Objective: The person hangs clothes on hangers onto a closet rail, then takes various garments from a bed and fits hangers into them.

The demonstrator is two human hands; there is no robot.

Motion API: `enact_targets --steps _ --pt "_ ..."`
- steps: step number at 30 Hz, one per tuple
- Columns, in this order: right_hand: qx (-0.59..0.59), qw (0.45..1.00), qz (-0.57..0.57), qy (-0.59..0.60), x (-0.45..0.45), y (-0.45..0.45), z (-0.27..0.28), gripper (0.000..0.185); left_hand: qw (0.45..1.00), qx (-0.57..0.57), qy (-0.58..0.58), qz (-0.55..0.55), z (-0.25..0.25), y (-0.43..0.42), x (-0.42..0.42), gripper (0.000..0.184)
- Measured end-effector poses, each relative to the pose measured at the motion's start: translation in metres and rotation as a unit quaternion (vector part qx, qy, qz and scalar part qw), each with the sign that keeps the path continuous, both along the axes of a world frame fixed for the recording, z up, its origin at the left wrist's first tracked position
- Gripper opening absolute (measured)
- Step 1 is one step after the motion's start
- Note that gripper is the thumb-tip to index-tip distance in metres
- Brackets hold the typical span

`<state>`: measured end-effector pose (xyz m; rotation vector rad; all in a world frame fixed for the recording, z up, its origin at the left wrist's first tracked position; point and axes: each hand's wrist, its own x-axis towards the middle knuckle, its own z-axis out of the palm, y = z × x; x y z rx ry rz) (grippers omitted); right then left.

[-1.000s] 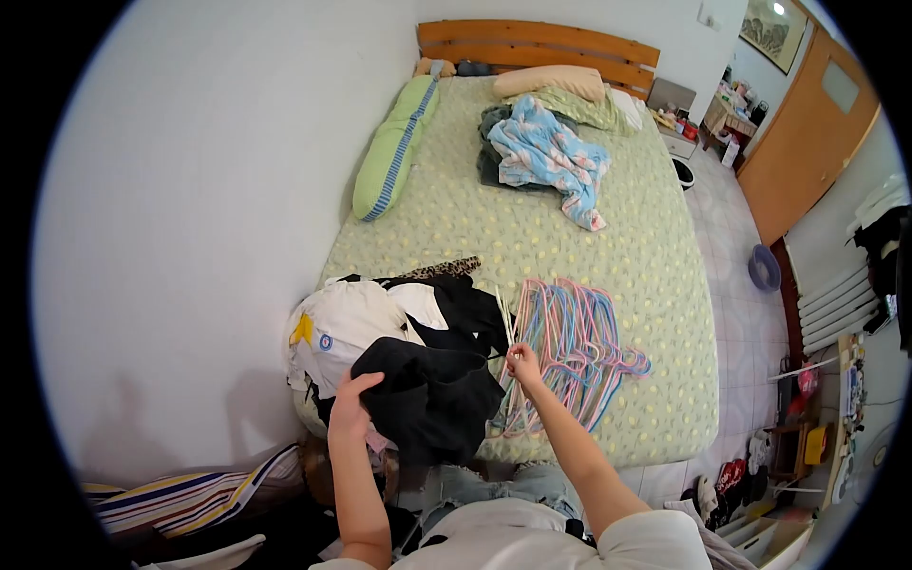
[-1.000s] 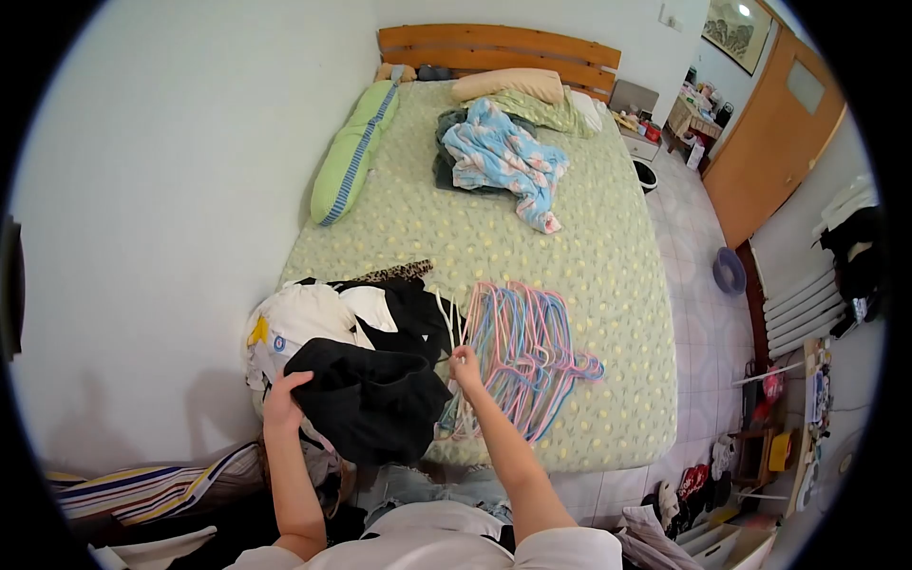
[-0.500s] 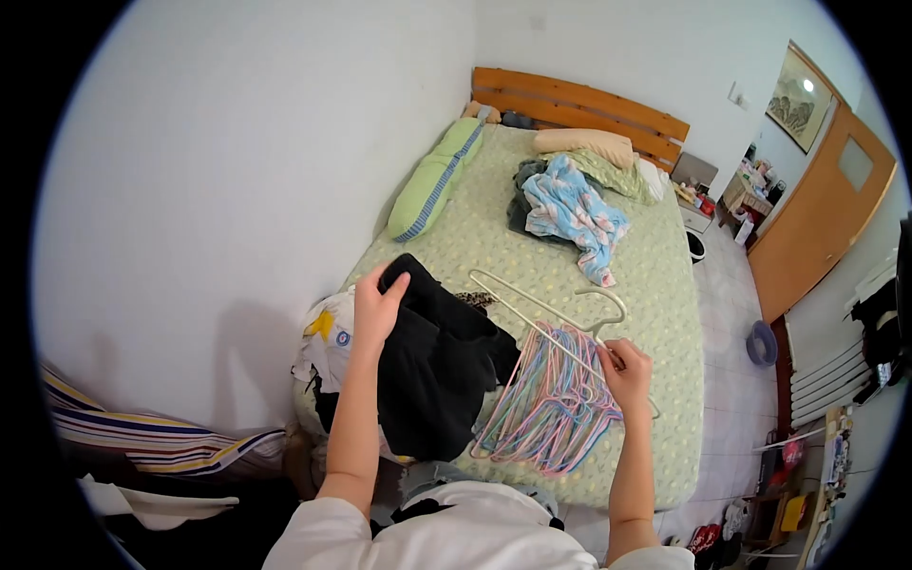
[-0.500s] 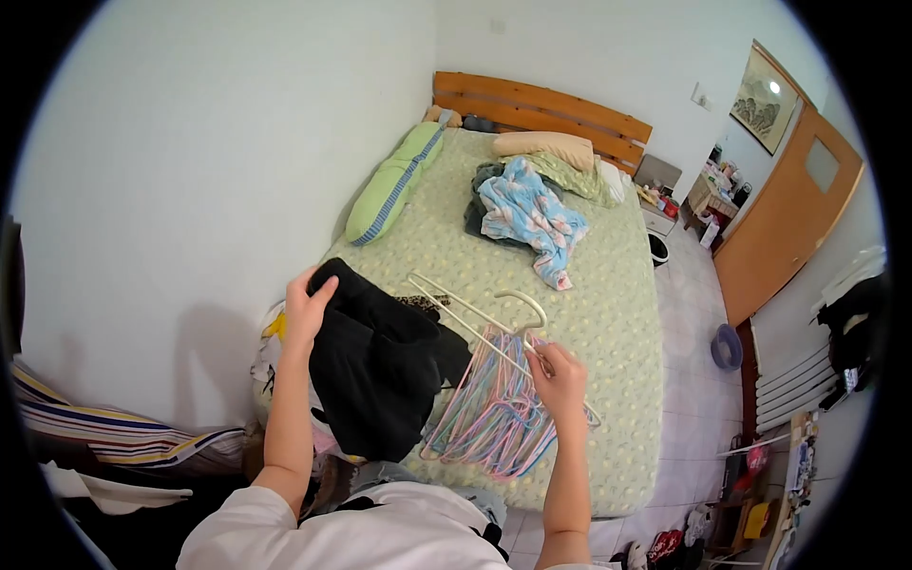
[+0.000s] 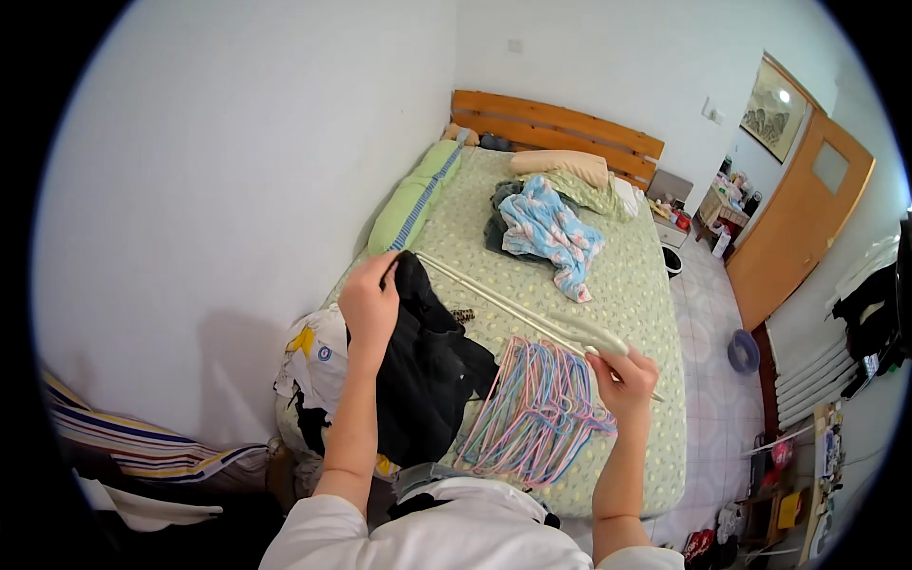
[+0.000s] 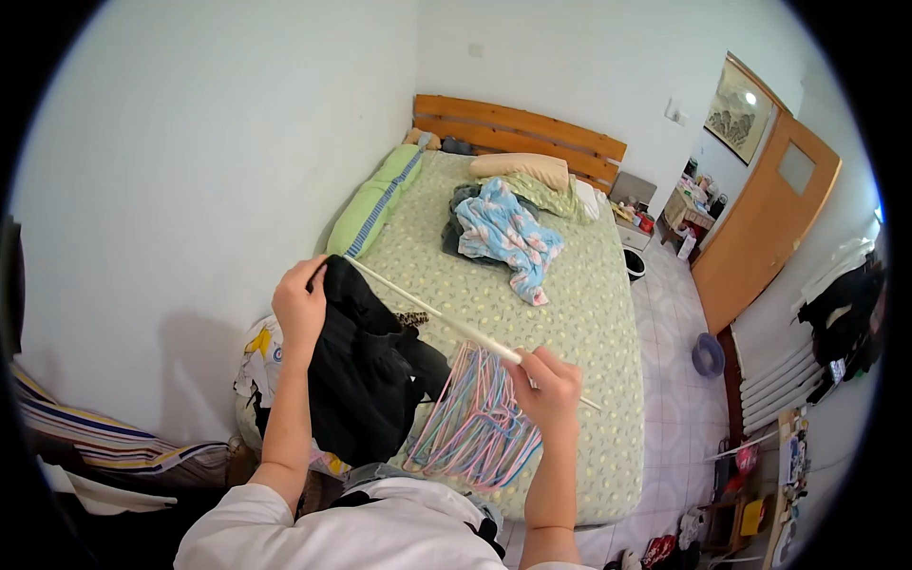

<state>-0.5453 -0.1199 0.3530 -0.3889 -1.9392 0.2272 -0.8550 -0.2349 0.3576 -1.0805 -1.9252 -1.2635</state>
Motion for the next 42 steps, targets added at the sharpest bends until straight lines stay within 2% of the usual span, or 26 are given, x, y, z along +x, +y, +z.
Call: enact_targets --steps 5,8,15,21,24,31,42 --pt "0.018 0.999 -0.039 -0.024 0.012 0.0 0.02 0.011 0.999 0.013 -0.029 0.017 0.005 -0.008 -0.004 0.015" --pt "0.025 0.998 -0.035 -0.035 0.013 -0.001 0.02 0.012 0.997 0.005 -0.077 -0.018 0.006 -0.01 0.0 0.016" --pt "-0.002 0.999 -0.037 -0.014 0.005 0.001 0.015 0.009 0.998 -0.028 -0.029 -0.049 -0.004 -0.009 0.006 0.017" --pt "-0.007 0.997 -0.076 -0.025 0.009 0.001 0.013 0.011 0.995 -0.026 0.072 -0.071 0.001 -0.005 0.015 0.021" --pt "0.047 0.996 -0.072 -0.019 0.017 0.002 0.017 0.011 0.995 -0.03 0.03 -0.087 0.005 -0.003 0.018 0.021" --pt "0.136 0.983 -0.124 0.001 0.026 0.012 0.03 0.014 0.989 -0.074 0.057 -0.115 0.011 0.004 0.029 0.019" --pt "0.092 0.991 -0.099 0.008 0.024 0.038 0.013 0.014 0.993 -0.081 0.034 -0.085 0.01 0.01 0.043 0.018"
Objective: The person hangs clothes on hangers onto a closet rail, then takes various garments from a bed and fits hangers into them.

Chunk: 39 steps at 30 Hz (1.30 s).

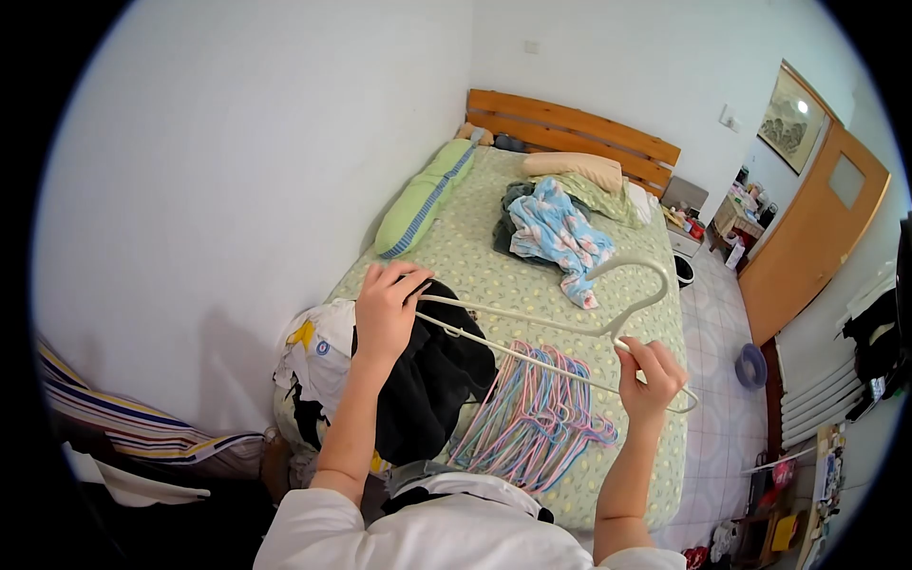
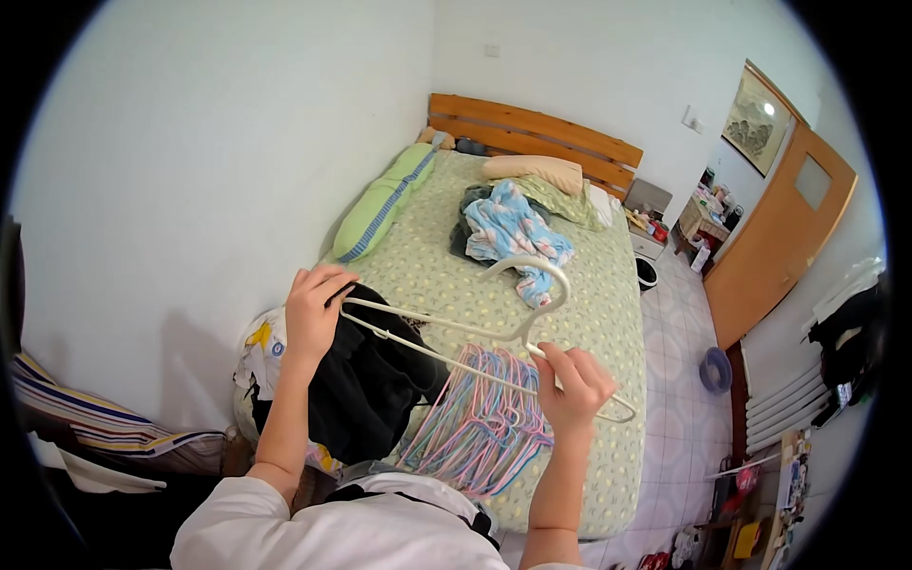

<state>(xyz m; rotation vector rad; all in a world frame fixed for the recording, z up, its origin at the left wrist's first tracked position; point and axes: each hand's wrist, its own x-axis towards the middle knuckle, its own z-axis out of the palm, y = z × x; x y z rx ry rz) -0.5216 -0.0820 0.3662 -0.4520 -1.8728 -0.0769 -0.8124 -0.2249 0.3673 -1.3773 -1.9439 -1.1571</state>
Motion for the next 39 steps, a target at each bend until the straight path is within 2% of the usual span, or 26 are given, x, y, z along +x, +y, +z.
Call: enact_targets --steps 4,7,11,13,17,23,28,31,32,35,36,39 --pt "0.0 0.997 0.063 -0.042 -0.029 -0.013 -0.005 0.013 0.998 0.012 -0.007 -0.057 0.003 0.004 0.02 0.016" --pt "-0.055 0.992 0.107 -0.027 -0.051 -0.015 -0.022 0.012 0.997 -0.013 0.003 -0.081 -0.007 0.008 0.021 0.012" --pt "-0.235 0.957 0.173 -0.017 -0.057 0.002 -0.049 0.009 0.994 -0.007 -0.03 -0.108 -0.004 0.004 0.02 0.012" --pt "-0.267 0.942 0.201 -0.003 -0.065 0.008 -0.055 0.007 0.994 0.002 -0.044 -0.099 0.001 0.003 0.019 0.012" --pt "-0.303 0.927 0.218 0.049 -0.087 0.009 -0.07 0.006 0.993 0.046 0.0 -0.104 0.012 0.018 0.053 0.014" --pt "-0.382 0.89 0.234 0.083 -0.081 -0.003 -0.089 0.009 0.988 -0.016 0.095 -0.117 0.011 0.021 0.059 0.013" --pt "-0.245 0.944 0.214 0.046 -0.083 -0.015 -0.063 0.008 0.981 -0.111 0.112 -0.11 0.0 0.024 0.062 0.027" --pt "-0.185 0.964 0.19 0.021 -0.087 -0.025 -0.049 0.009 0.98 -0.105 0.114 -0.128 0.0 0.027 0.069 0.037" --pt "-0.205 0.958 0.2 0.016 -0.089 -0.026 -0.06 0.011 0.981 -0.109 0.108 -0.12 0.001 0.028 0.07 0.032" --pt "-0.133 0.978 0.157 0.027 -0.105 -0.034 -0.05 0.022 0.983 -0.129 0.084 -0.098 -0.01 0.042 0.053 0.022" --pt "-0.07 0.991 0.112 0.017 -0.105 -0.039 -0.046 0.025 0.985 -0.123 0.081 -0.09 -0.013 0.044 0.047 0.016" --pt "-0.015 0.971 0.234 0.04 -0.102 -0.045 -0.073 0.027 0.992 -0.12 0.016 -0.026 -0.004 0.039 0.025 0.016"
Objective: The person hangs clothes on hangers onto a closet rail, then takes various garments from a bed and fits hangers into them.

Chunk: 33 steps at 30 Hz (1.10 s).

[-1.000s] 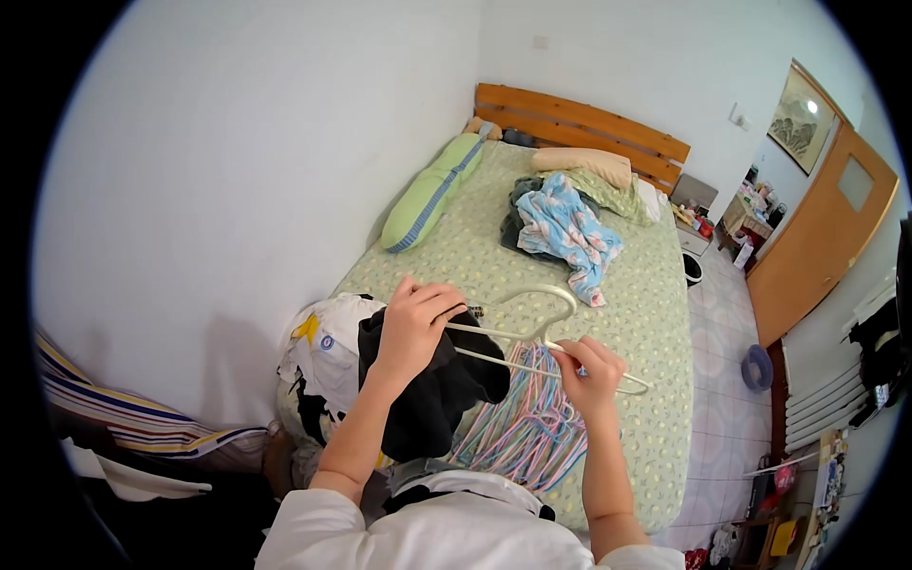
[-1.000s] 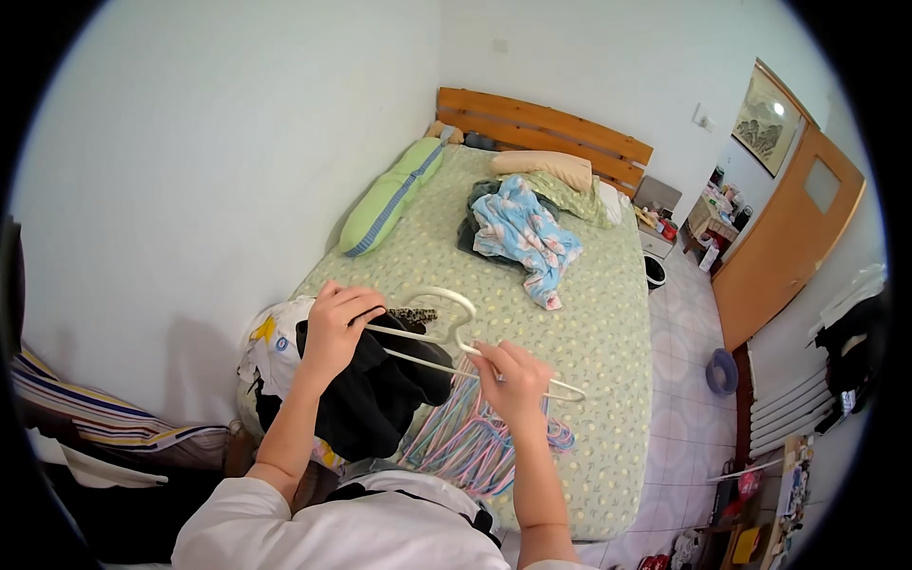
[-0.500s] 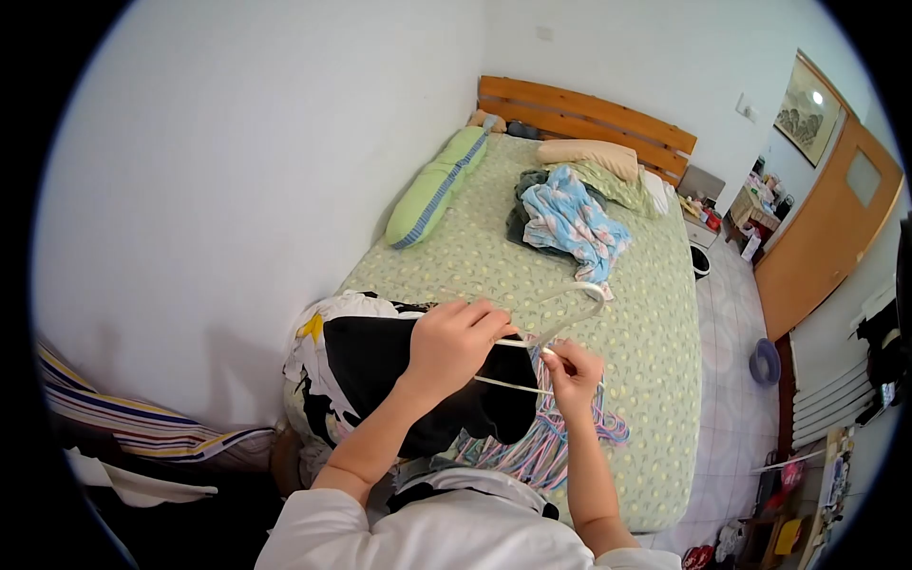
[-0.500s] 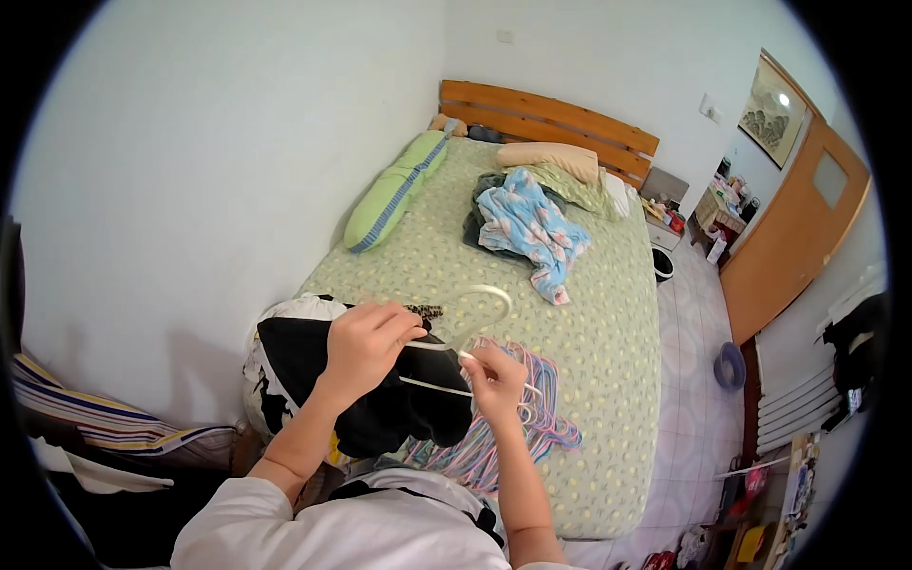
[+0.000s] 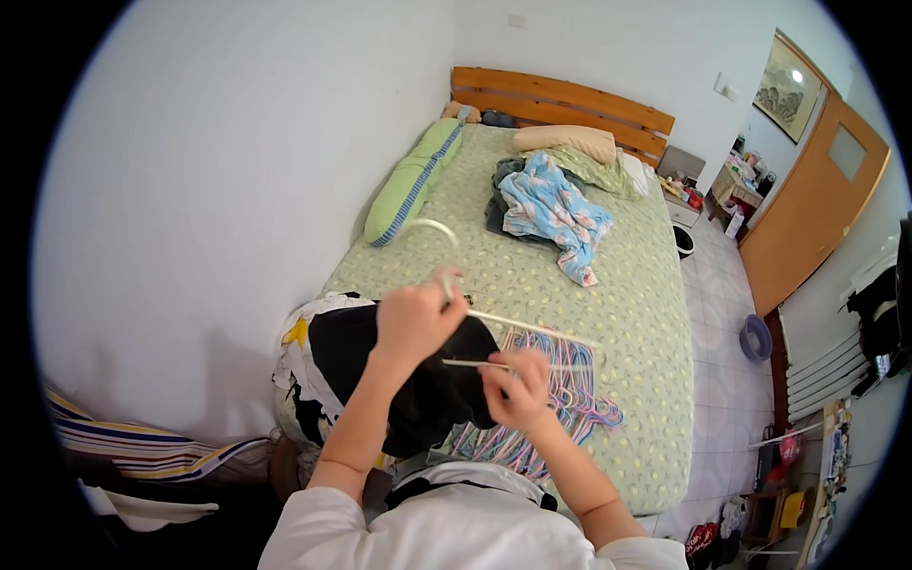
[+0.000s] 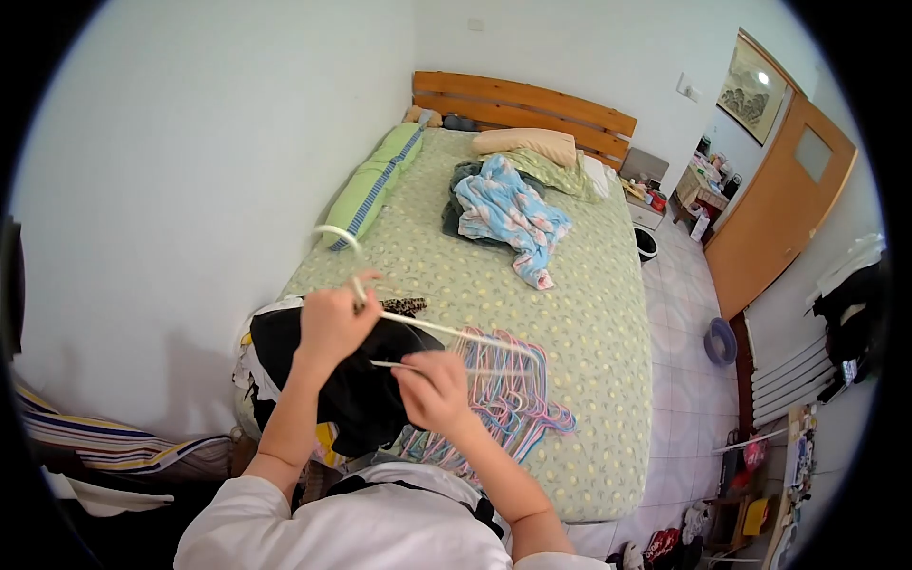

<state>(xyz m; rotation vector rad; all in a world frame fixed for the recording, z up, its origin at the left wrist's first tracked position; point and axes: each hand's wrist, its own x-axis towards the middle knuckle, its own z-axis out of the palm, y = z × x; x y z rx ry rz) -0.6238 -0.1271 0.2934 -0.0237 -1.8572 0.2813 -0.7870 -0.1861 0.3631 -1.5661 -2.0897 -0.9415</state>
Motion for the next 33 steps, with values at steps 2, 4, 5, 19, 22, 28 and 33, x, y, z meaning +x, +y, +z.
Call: enact_targets --steps 2,4,5,19,22,28,33 --pt "-0.057 0.991 0.109 -0.052 -0.004 -0.003 -0.035 0.029 0.997 0.066 -0.025 0.028 0.007 -0.004 -0.011 0.016" --pt "-0.121 0.97 0.109 -0.181 -0.009 -0.004 -0.057 0.034 0.993 0.105 -0.038 0.045 0.012 -0.011 -0.02 0.016" --pt "-0.136 0.956 0.107 -0.238 -0.011 -0.001 -0.067 0.035 0.992 0.112 -0.037 0.046 0.014 -0.014 -0.024 0.017" --pt "0.005 0.903 0.051 -0.426 0.003 0.092 -0.111 0.022 0.987 0.135 0.008 0.089 -0.011 -0.054 -0.08 0.02" --pt "0.061 0.9 0.031 -0.43 0.015 0.119 -0.074 0.021 0.987 0.131 0.01 0.089 -0.022 -0.061 -0.093 0.02" --pt "0.129 0.928 0.015 -0.35 0.025 0.131 0.007 0.024 0.991 0.106 0.006 0.085 -0.046 -0.068 -0.099 0.02" --pt "0.181 0.943 0.017 -0.278 0.013 0.111 0.066 0.03 0.991 0.084 0.084 0.055 -0.055 -0.053 -0.081 0.02"
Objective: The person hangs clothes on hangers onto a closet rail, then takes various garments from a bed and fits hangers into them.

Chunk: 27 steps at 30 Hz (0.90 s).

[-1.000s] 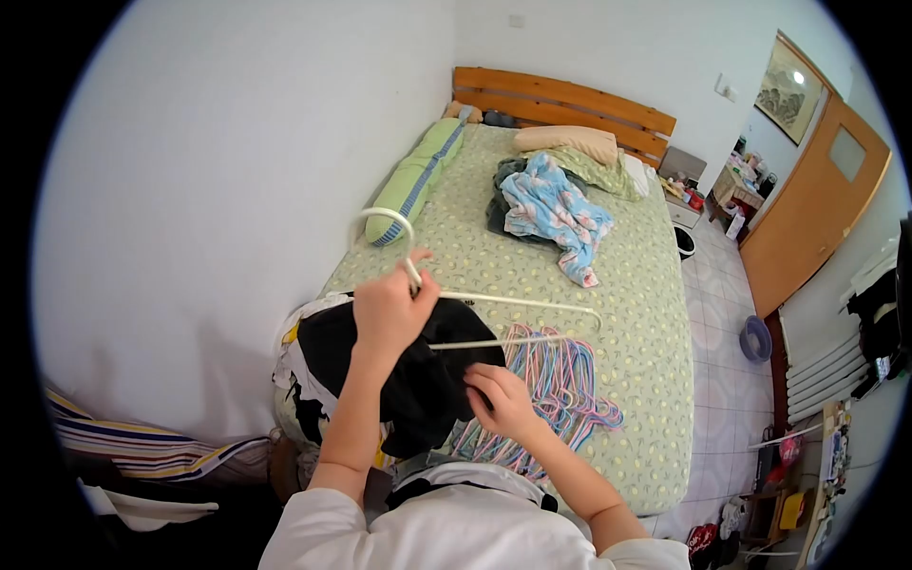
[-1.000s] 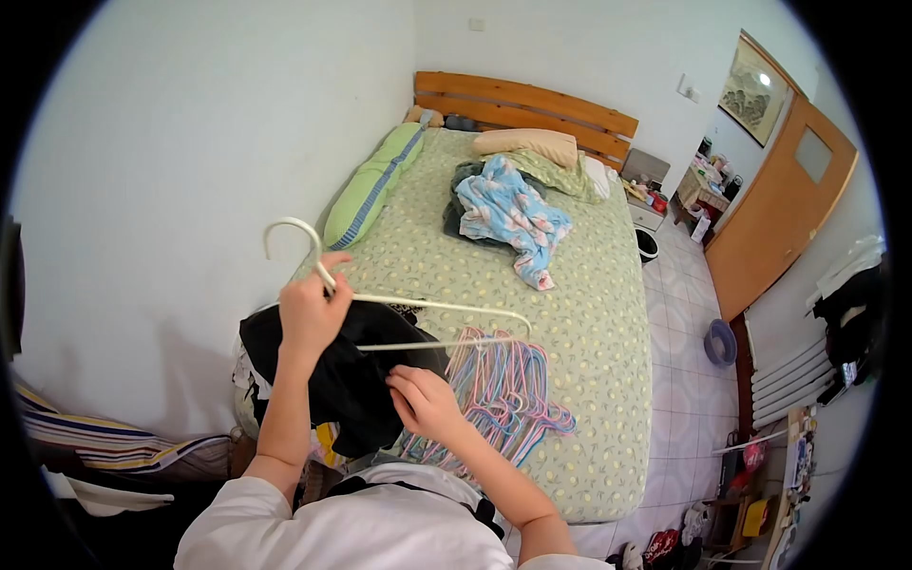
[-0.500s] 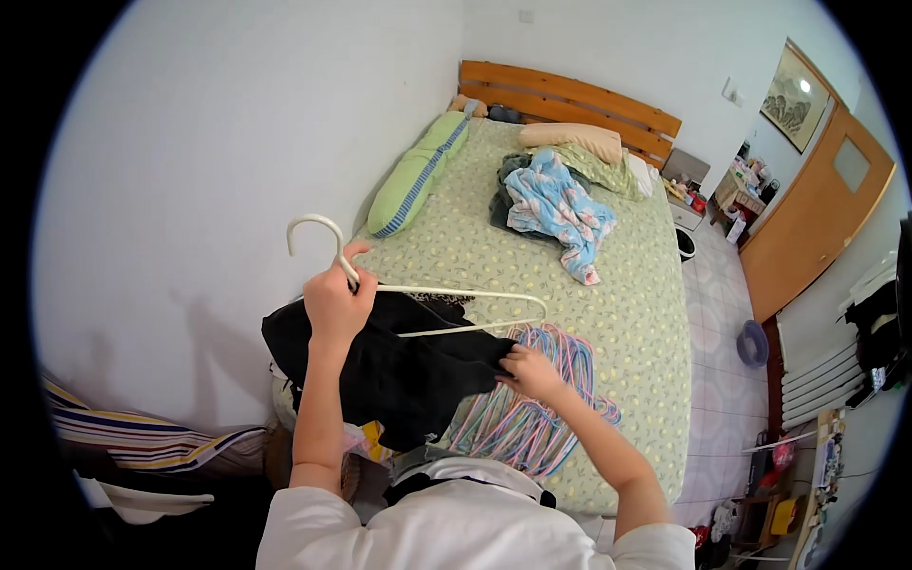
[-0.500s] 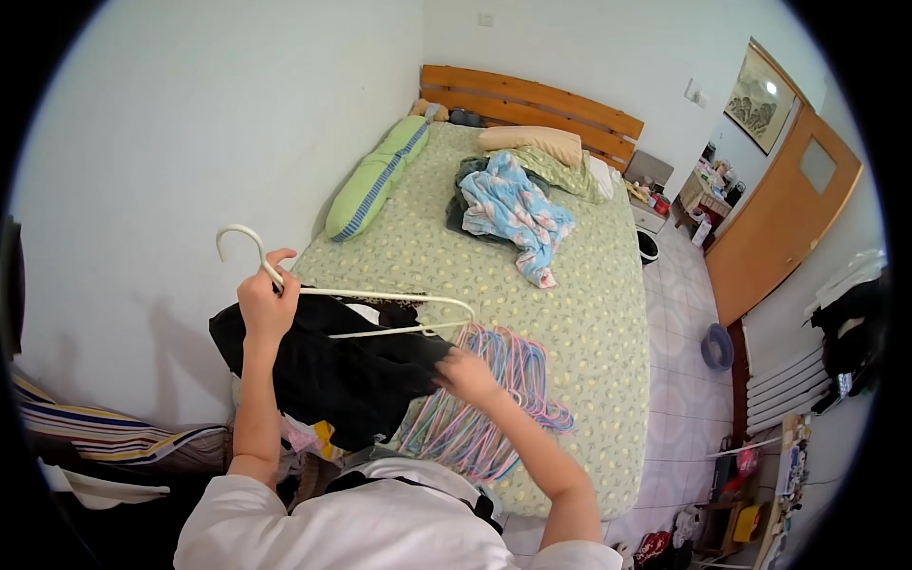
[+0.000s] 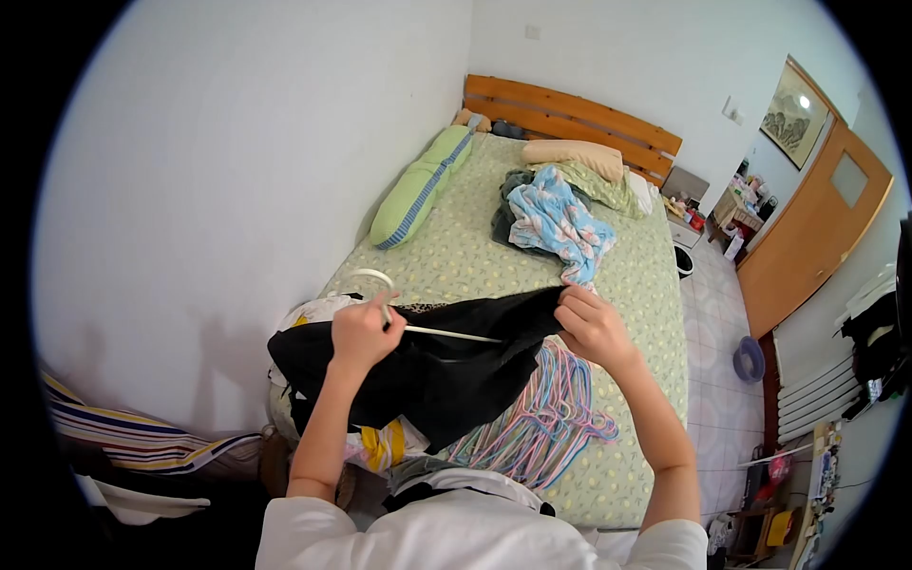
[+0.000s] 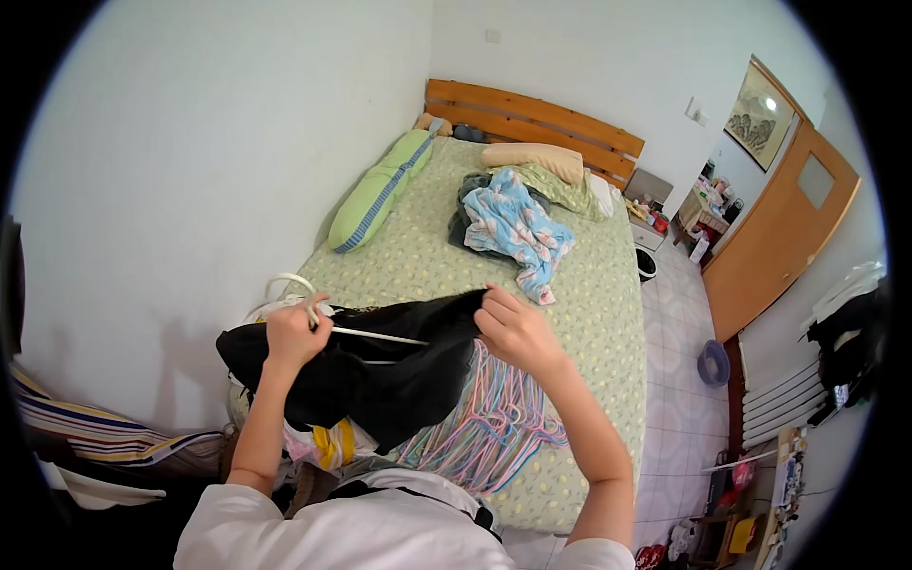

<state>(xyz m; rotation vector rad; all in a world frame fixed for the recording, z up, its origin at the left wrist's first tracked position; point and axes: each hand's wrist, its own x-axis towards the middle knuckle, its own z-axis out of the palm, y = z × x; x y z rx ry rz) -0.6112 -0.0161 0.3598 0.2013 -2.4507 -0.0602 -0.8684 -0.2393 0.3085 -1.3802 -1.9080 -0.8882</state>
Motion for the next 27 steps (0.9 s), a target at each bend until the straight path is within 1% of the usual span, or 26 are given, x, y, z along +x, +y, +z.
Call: enact_targets --steps 3,5,6,7,8,9,11,12,15,16,19,21,23,26,27 --pt "-0.028 0.996 0.072 0.041 -0.022 -0.024 0.021 0.033 0.999 0.051 -0.005 -0.003 0.014 0.013 0.02 0.019" --pt "-0.086 0.991 0.082 0.058 -0.037 -0.047 0.02 0.043 0.997 0.059 -0.049 -0.004 0.032 0.013 0.034 0.017" --pt "-0.091 0.992 0.063 0.065 -0.045 -0.056 0.017 0.049 0.996 0.063 -0.062 -0.003 0.037 0.013 0.039 0.016" --pt "-0.097 0.992 0.033 0.078 -0.053 -0.063 0.013 0.046 0.995 0.067 -0.074 -0.002 0.042 0.013 0.043 0.015" --pt "-0.074 0.996 -0.004 0.057 -0.057 -0.065 0.007 0.042 0.993 0.091 -0.071 -0.029 0.047 0.014 0.046 0.012" --pt "-0.052 0.997 -0.041 0.037 -0.061 -0.064 0.0 0.038 0.992 0.091 -0.074 -0.044 0.047 0.016 0.047 0.011" --pt "-0.051 0.997 -0.055 0.008 -0.063 -0.05 -0.012 0.032 0.99 0.089 -0.08 -0.075 0.046 0.019 0.046 0.009" --pt "-0.051 0.997 -0.062 -0.007 -0.062 -0.044 -0.017 0.03 0.985 0.043 -0.146 -0.082 0.05 0.016 0.047 0.011" --pt "-0.079 0.993 -0.063 0.069 -0.059 -0.04 -0.024 0.031 0.974 -0.063 -0.19 -0.104 0.058 0.003 0.036 0.017" --pt "-0.09 0.99 -0.081 0.073 -0.055 -0.037 -0.025 0.028 0.974 -0.063 -0.185 -0.113 0.057 -0.001 0.032 0.024" --pt "-0.153 0.974 -0.118 0.115 -0.047 -0.025 -0.029 0.026 0.976 -0.091 -0.19 -0.058 0.036 -0.01 0.002 0.019" --pt "-0.197 0.963 -0.153 0.101 -0.038 -0.018 -0.026 0.026 0.979 -0.077 -0.187 -0.001 0.029 -0.016 -0.018 0.023" --pt "-0.24 0.953 -0.167 0.084 -0.033 -0.017 -0.024 0.027 0.966 -0.103 -0.237 0.018 0.028 -0.021 -0.03 0.024" --pt "-0.274 0.942 -0.173 0.082 -0.033 -0.018 -0.025 0.027 0.975 -0.049 -0.206 -0.062 0.026 -0.018 -0.029 0.024" --pt "-0.284 0.941 -0.168 0.081 -0.034 -0.02 -0.024 0.026 0.981 -0.037 -0.171 -0.083 0.027 -0.016 -0.025 0.023"
